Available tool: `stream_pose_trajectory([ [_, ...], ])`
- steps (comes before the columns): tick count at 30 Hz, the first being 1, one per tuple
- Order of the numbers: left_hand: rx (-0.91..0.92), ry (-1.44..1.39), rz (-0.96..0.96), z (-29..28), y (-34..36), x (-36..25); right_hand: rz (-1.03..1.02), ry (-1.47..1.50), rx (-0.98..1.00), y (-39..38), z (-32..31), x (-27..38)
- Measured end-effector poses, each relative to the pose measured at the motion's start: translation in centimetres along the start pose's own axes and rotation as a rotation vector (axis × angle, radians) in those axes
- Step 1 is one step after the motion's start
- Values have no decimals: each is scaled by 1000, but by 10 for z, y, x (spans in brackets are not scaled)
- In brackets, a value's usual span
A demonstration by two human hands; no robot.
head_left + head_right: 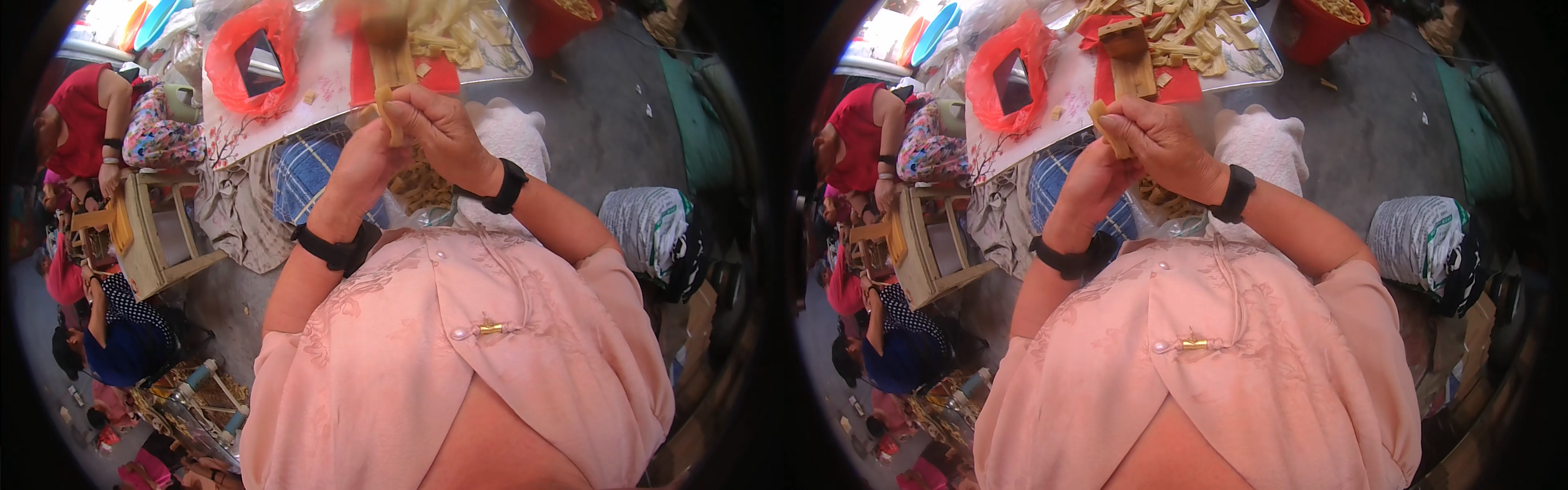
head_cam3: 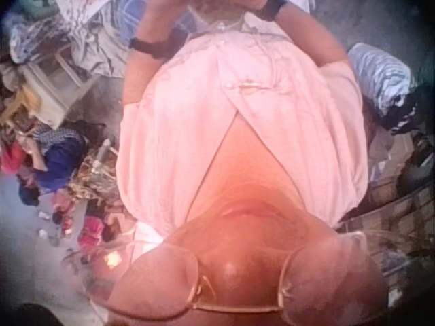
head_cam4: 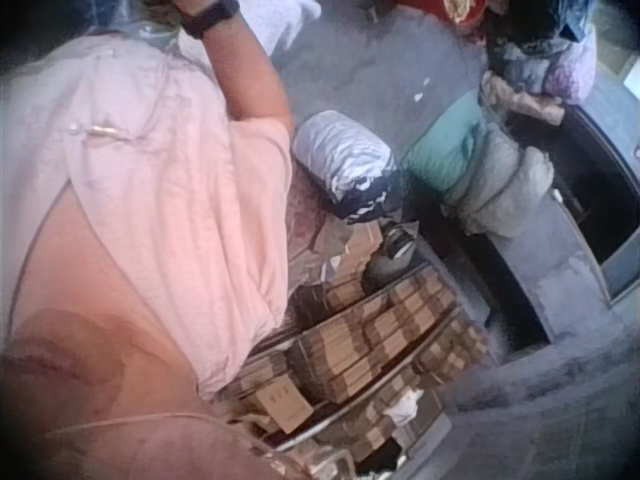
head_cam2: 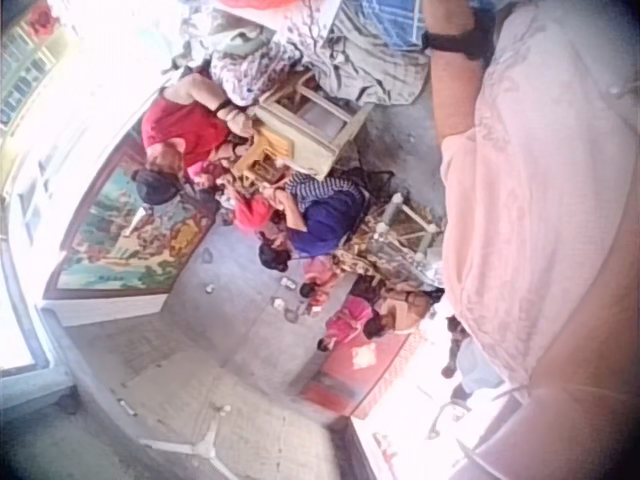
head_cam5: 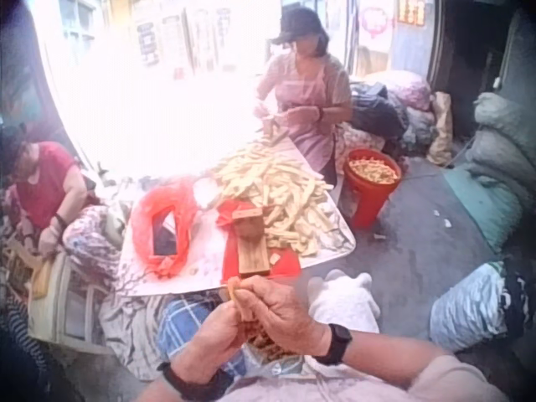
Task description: The person prepares snacks by hand by taking long strips of dough, folding them into knots or specific shapes using a small wooden tool, and placing the finished pieces into a plastic bag.
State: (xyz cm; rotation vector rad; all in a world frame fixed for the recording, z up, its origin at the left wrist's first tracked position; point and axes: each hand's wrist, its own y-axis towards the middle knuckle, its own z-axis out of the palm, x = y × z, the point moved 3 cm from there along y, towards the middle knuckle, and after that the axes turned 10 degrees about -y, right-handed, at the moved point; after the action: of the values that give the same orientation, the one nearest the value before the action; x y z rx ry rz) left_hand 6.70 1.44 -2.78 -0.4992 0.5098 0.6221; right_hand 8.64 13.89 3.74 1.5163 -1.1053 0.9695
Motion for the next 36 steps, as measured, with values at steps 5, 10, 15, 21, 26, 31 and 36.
stream_pose_trajectory([
  [5,-210,986,390,2,-5,-2,-302,-373,-117,0,0,-19],
  [10,-377,1293,1204,50,-25,-35,543,757,164,0,9,-35],
  [15,-288,1249,1023,36,-17,-34,484,472,182,0,8,-25],
  [21,-223,576,515,23,-10,-33,-129,-484,55,3,-17,-2],
  [26,-75,185,319,30,-11,-28,113,-1,86,10,-27,-9],
  [31,-208,850,639,21,-11,-35,388,444,236,-3,-13,-6],
  [36,-210,532,557,44,-11,-27,179,205,29,6,-20,-25],
])
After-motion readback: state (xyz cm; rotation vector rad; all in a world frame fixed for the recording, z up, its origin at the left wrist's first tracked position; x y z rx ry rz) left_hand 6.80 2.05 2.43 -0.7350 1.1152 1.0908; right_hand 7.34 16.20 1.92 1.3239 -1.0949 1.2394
